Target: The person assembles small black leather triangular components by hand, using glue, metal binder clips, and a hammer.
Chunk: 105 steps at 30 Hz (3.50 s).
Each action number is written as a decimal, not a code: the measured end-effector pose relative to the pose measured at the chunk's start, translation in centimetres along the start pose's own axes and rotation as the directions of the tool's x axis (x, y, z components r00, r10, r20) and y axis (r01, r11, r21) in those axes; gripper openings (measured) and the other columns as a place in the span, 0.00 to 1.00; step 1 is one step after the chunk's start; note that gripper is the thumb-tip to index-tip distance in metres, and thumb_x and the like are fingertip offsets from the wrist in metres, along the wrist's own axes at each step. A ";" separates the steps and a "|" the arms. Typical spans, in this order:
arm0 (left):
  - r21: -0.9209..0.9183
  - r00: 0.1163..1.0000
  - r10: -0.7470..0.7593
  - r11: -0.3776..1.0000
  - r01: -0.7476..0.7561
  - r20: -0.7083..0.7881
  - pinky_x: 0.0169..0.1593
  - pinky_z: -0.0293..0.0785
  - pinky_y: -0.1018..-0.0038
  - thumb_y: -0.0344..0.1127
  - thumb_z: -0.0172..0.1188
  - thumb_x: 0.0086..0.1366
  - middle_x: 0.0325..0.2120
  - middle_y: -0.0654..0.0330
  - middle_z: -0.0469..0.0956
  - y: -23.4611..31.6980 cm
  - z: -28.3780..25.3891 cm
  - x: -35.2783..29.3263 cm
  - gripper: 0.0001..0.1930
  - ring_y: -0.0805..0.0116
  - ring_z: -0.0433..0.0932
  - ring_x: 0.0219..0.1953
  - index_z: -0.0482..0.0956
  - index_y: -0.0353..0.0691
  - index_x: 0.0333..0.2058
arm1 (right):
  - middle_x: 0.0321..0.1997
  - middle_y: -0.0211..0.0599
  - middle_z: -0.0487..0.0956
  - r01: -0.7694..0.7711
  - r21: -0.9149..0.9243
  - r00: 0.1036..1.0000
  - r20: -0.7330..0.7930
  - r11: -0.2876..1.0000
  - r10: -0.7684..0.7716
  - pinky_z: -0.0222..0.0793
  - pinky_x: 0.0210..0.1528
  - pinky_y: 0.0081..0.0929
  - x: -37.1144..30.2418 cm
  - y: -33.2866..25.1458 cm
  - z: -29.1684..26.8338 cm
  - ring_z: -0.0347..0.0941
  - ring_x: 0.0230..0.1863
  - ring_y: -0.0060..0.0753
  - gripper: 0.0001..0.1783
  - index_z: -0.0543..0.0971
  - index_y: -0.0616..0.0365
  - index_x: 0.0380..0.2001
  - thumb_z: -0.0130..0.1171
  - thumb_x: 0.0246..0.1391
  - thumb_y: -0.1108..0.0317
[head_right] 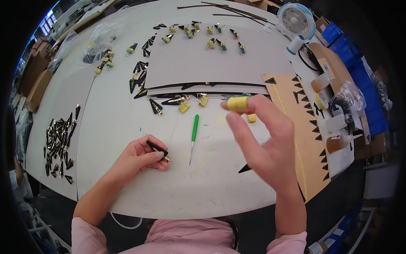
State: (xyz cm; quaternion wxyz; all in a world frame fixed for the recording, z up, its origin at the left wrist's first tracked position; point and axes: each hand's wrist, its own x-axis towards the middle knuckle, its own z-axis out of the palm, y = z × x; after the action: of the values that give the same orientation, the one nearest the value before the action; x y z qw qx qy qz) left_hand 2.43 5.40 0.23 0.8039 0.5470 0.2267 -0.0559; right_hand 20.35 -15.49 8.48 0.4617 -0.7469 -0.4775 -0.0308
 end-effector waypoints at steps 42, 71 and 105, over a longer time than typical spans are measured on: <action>-0.571 0.964 -0.074 0.793 0.212 0.255 0.38 0.77 0.83 0.30 0.52 0.69 0.34 0.60 0.77 -0.8 0.0 -0.4 0.09 0.76 0.79 0.31 0.72 0.35 0.45 | 0.29 0.46 0.77 -0.248 0.143 0.880 0.446 0.958 0.162 0.70 0.28 0.28 -4.7 0.2 7.6 0.76 0.25 0.38 0.18 0.70 0.65 0.51 0.58 0.58 0.72; -0.385 0.970 -0.041 0.913 0.133 0.238 0.36 0.75 0.81 0.31 0.52 0.70 0.34 0.60 0.77 -1.4 0.1 0.0 0.10 0.76 0.78 0.31 0.72 0.34 0.46 | 0.26 0.37 0.75 0.197 -0.070 0.900 0.407 0.978 -0.153 0.69 0.21 0.30 -5.3 1.6 8.2 0.75 0.22 0.38 0.11 0.72 0.60 0.38 0.60 0.56 0.68; -0.388 0.972 -0.045 0.912 0.135 0.233 0.42 0.73 0.79 0.33 0.53 0.70 0.37 0.60 0.76 -1.3 0.0 -0.2 0.12 0.76 0.75 0.34 0.72 0.34 0.48 | 0.28 0.38 0.76 0.150 -0.072 0.915 0.387 0.986 -0.111 0.69 0.22 0.31 -5.8 1.9 8.7 0.75 0.23 0.39 0.12 0.72 0.60 0.40 0.60 0.55 0.69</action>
State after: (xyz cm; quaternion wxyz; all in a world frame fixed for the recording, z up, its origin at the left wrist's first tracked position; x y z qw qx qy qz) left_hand 1.82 4.86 -0.86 0.9154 0.3501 0.1685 -0.1052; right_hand 15.12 -13.44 -0.56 0.3189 -0.7272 -0.6049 0.0605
